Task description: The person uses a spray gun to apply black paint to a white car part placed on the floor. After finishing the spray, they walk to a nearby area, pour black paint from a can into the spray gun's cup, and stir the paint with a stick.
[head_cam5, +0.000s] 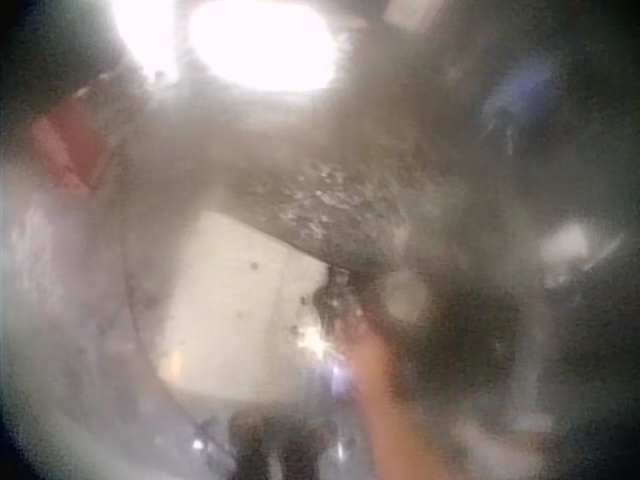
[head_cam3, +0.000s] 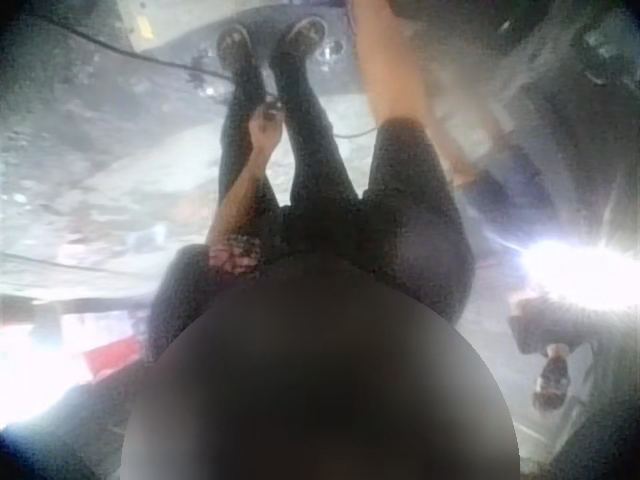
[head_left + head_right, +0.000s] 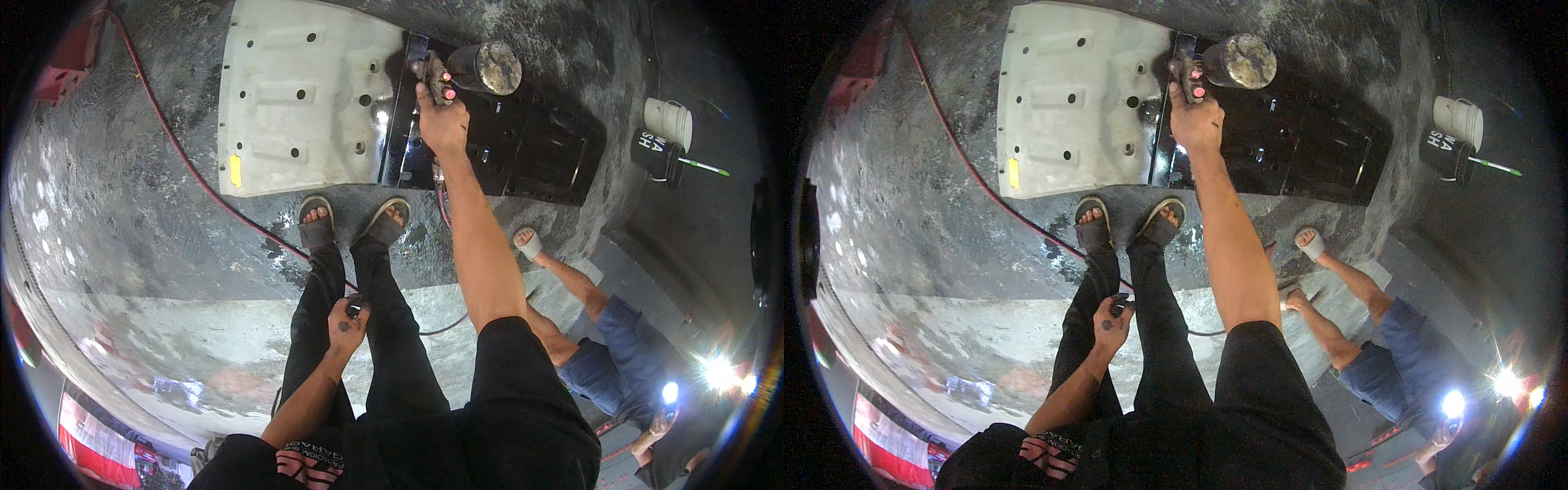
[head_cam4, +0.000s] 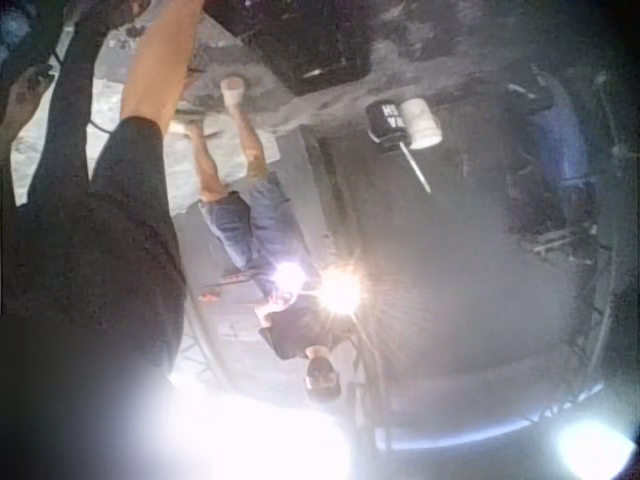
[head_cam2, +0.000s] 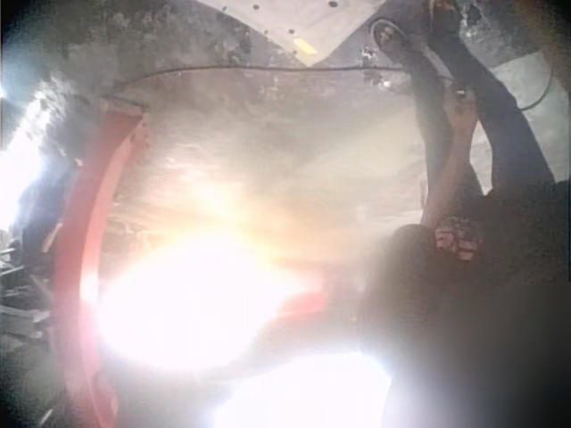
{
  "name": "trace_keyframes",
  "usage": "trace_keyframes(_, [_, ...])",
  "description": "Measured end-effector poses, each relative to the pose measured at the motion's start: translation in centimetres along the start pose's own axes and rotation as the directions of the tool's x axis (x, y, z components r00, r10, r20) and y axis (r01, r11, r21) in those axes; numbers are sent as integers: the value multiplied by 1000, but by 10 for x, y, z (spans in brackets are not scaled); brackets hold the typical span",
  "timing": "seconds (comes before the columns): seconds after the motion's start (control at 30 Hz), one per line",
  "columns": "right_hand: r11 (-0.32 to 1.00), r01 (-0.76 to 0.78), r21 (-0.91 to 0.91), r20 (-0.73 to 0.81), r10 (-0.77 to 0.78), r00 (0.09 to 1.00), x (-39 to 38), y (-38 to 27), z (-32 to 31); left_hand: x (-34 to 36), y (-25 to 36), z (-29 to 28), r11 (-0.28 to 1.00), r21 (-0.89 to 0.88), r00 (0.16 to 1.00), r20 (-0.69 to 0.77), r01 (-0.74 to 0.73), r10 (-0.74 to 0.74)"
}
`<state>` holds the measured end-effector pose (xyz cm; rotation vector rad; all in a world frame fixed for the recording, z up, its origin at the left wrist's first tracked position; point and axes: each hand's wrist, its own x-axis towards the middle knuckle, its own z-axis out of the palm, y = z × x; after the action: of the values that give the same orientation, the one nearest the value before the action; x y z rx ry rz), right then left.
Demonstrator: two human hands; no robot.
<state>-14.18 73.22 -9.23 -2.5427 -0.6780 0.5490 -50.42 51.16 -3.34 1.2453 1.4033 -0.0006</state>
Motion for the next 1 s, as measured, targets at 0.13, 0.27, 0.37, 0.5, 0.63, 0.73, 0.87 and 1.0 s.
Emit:
trace_keyframes(0.13, [998, 36, 51, -28, -34, 999, 2, -7, 7, 2, -4, -5, 999, -39, 1000, 5, 2, -2])
trace_keyframes(0.27, [995, -88, -54, -86, 83, 993, 18, -5, -4, 6, -9, -13, 999, -31, 1000, 9, 18, -18])
trace_keyframes(0.37, [967, -200, -156, -123, 182, 976, 30, 3, -18, 8, -9, -18, 1000, -17, 1000, 26, 15, -15])
trace_keyframes(0.5, [971, -83, -224, -113, 59, 992, 40, 11, -22, 9, -7, -23, 996, -61, 997, 45, 65, -63])
trace_keyframes(0.63, [984, -4, -177, -190, -30, 981, 42, 4, -3, 14, -7, -30, 996, -53, 996, 57, 73, -70])
trace_keyframes(0.73, [999, 31, -41, -181, -38, 983, 34, -9, 13, 15, -6, -35, 997, -46, 997, 59, 54, -52])
trace_keyframes(0.87, [990, -124, -60, -115, 117, 987, 3, -19, 22, 11, -8, -42, 997, -27, 993, 94, 70, -67])
trace_keyframes(1.0, [963, -268, -41, 4, 268, 963, -50, -13, 25, 8, -17, -48, 1000, -24, 996, 95, 2, 0])
